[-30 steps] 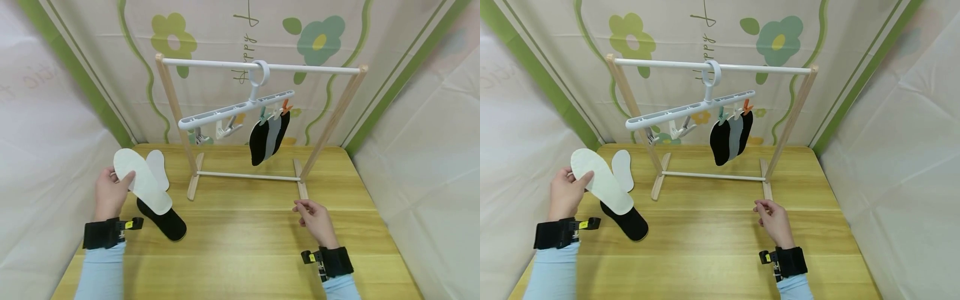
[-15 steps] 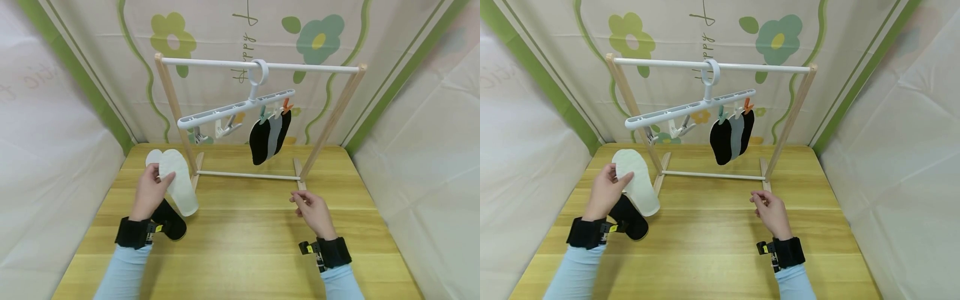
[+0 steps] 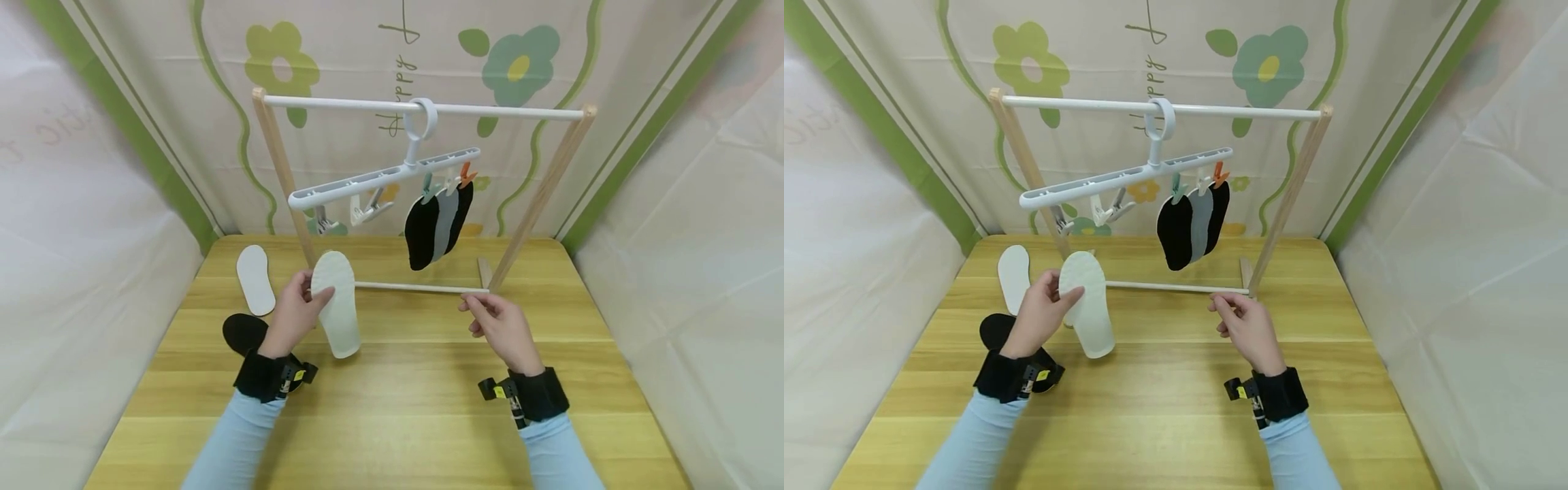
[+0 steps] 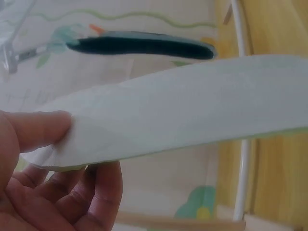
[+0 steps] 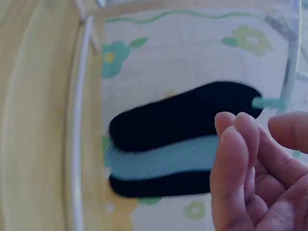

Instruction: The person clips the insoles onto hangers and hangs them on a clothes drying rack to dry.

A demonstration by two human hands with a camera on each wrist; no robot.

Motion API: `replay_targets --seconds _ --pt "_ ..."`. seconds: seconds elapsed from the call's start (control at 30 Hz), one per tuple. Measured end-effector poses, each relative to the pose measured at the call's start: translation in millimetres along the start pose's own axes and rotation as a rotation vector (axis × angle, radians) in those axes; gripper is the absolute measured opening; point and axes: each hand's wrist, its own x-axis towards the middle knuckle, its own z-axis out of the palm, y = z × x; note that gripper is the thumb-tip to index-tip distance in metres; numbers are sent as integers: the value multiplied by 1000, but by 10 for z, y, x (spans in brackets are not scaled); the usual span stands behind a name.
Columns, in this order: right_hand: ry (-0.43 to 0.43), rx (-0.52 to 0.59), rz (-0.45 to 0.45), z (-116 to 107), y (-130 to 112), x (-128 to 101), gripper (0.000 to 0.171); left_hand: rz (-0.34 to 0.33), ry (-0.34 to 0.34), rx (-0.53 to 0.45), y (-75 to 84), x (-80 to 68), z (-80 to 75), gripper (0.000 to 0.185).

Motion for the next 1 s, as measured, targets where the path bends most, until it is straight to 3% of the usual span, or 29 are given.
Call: replay_targets --seconds 0.3,0.53,0.77,1.0 --pt "-61 138 -100 100 -584 310 40 52 -13 6 69 68 207 34" --pt "-169 263 -163 251 -972 683 52 109 -20 -20 109 121 307 25" --pt "-261 329 -162 430 -1190 985 54 151 -22 -23 149 167 365 25" --pt "-318 420 -153 588 -1319 1115 49 127 -28 -43 224 192 384 30"
